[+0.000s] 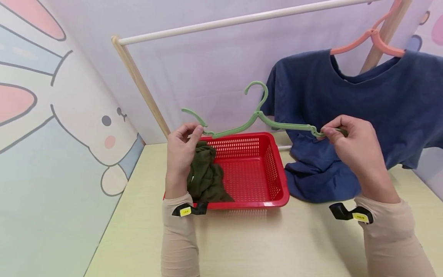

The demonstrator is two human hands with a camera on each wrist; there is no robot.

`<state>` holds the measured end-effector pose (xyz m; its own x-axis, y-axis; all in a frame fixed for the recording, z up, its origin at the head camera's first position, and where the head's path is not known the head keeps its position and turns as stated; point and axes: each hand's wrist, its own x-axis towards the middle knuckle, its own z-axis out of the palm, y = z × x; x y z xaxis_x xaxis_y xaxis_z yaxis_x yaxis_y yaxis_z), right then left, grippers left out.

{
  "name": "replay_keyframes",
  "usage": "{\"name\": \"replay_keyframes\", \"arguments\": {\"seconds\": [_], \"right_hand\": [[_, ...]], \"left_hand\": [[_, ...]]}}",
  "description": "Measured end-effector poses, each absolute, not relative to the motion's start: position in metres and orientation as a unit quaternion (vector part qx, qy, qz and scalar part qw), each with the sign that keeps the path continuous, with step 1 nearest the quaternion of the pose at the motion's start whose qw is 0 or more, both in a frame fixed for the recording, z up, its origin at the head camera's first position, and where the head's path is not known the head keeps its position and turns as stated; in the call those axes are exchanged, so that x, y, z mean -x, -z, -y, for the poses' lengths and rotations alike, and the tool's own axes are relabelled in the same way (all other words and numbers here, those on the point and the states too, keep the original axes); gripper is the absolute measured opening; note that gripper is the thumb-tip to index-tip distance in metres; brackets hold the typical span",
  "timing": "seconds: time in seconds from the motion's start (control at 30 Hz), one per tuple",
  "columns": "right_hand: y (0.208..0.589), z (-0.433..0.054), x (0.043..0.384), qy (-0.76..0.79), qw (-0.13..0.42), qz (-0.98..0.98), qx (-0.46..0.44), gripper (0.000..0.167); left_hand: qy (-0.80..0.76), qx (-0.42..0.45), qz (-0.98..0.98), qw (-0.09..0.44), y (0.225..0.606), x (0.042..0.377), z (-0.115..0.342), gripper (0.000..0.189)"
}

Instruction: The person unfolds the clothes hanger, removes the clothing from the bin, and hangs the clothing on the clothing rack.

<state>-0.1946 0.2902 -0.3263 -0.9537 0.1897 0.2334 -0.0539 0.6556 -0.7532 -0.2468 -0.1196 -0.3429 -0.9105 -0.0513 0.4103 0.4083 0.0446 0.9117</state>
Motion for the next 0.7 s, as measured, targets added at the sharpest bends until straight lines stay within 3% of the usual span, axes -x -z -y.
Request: {"name": "replay_keyframes", "arguments": {"seconds": [0.23,0.7], "right_hand": [[0.326,-0.293,0.194,-0.421,0.148,0.894,0.048,0.023],[0.322,-0.3,0.19,-0.446,0.133,0.883,0.058,0.024]], "left_hand": [[0.682,0.159,0.703,0.123,0.346,0.246,0.138,0.004],[0.67,0.187,0.715,0.072,0.348,0.244,0.153,0.013]]}}
